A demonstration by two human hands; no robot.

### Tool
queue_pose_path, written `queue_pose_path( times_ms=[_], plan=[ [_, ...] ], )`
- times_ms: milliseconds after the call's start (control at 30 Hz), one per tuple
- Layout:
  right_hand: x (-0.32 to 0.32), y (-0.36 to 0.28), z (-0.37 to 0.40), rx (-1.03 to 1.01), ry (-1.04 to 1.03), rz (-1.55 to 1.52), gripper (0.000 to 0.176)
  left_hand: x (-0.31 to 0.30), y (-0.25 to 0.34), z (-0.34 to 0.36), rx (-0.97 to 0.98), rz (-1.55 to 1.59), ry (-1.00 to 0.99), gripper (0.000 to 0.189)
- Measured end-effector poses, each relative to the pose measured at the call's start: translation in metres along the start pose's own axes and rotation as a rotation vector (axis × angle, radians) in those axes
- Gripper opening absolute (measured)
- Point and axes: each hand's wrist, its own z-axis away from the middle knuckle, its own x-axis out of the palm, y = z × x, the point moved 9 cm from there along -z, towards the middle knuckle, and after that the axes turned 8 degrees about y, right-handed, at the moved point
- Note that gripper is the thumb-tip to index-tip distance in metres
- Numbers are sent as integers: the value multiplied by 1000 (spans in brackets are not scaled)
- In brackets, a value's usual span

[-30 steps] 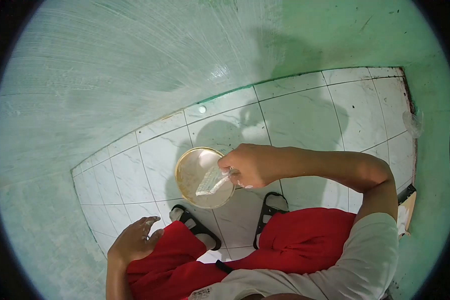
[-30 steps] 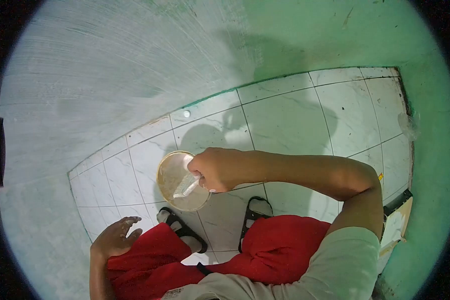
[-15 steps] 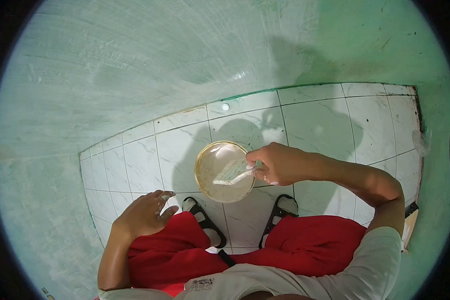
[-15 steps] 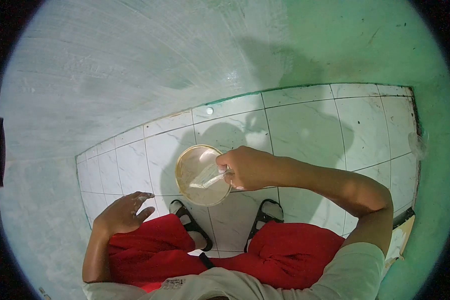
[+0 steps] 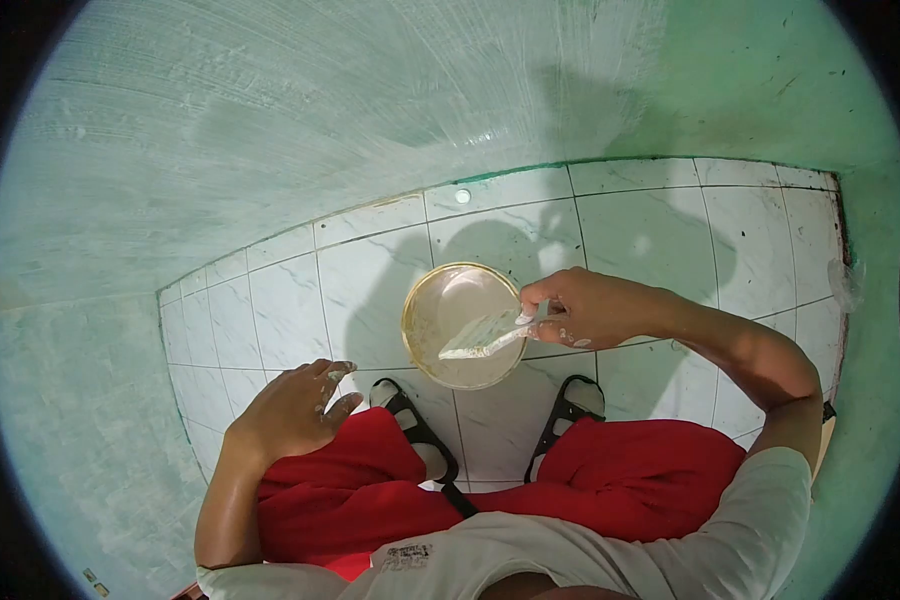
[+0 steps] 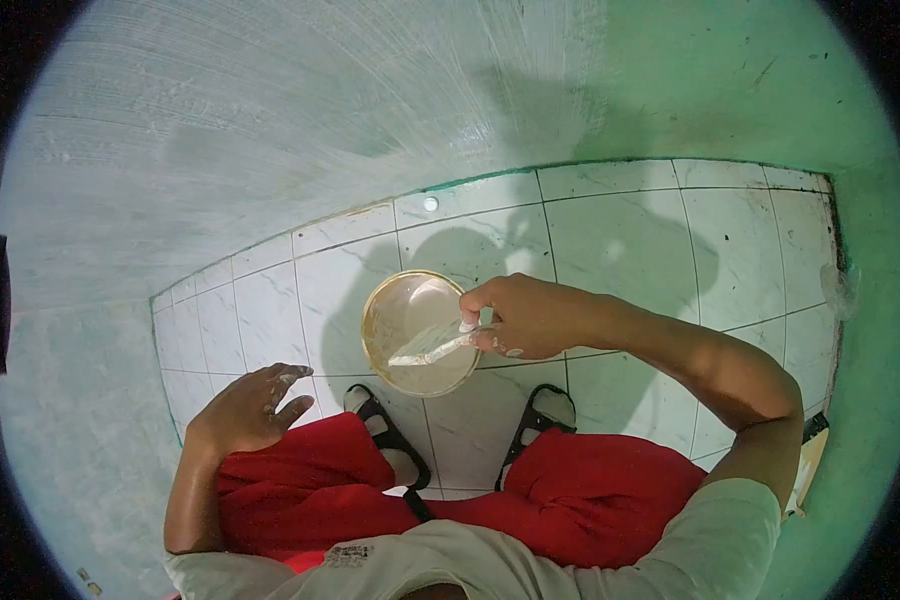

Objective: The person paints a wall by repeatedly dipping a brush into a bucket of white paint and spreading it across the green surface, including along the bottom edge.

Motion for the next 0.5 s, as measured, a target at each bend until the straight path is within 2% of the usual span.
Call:
queue_pose_path(
  times_ms=[133,333,400,433,500],
  plan=[
    [2,2,-2,7,42,4,20,2,-3,3,6,-11,11,48],
    [9,3,-1,-130,94,25,20,2,-3,8,22,6,29,49],
    [7,-2,-1,-206,109,227,20,-7,0,4,47,-13,61,48],
    [6,-5,1,-212,121,235,20,-6,2,7,17,-3,41,48],
    [9,-2,4,-99,136,343,21,-6,3,11,-16,7,23,47]
  ],
)
